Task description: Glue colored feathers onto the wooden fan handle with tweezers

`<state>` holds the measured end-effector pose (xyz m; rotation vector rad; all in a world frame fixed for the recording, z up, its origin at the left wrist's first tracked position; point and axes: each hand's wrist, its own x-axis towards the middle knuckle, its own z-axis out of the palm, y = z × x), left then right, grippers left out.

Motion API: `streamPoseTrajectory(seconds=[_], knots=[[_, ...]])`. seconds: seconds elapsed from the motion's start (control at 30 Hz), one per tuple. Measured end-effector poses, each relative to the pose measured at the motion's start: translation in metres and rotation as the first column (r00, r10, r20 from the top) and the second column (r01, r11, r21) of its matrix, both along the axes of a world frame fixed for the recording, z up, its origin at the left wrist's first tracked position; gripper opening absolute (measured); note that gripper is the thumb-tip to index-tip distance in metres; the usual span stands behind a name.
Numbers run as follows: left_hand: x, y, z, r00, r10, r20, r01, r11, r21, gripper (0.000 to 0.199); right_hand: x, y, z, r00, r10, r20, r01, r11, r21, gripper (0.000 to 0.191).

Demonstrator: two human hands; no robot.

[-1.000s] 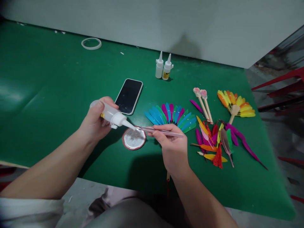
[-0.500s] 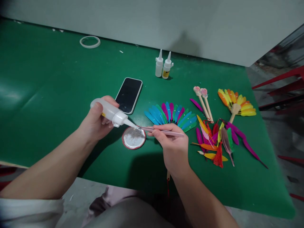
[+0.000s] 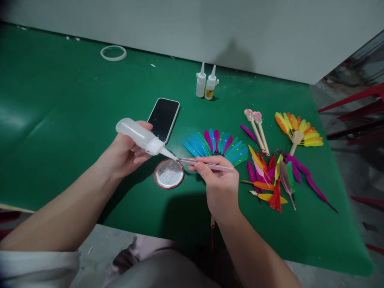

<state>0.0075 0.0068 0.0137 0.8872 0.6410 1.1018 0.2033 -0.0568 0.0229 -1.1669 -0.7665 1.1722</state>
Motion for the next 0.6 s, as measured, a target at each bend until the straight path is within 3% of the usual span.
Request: streamPoseTrajectory(seconds=[0.23,0.43,0.6], knots=[[0.004,-0.0023,0.0038,0.983,0.153,-0.098,-0.151,0.988,0.031,0.043,0.0014,0.0004,-0.0038,1.0,-0.023,0.0,0.023,1.0,0.009,0.006],[0.005,-0.0043,0.0001,0.903,0.372,-0.216,-0.333,0.922,0.197,0.041,0.0013,-0.0007,-0.0072,0.996,-0.037,0.083,0.036,0.999,0.003,0.008],[0.0033,-0.0063,-0.0005,0.862,0.436,-0.259,-0.384,0.894,0.23,0.035,-0.0003,-0.002,-0.0085,0.992,-0.017,0.122,0.019,1.0,-0.021,0.007]])
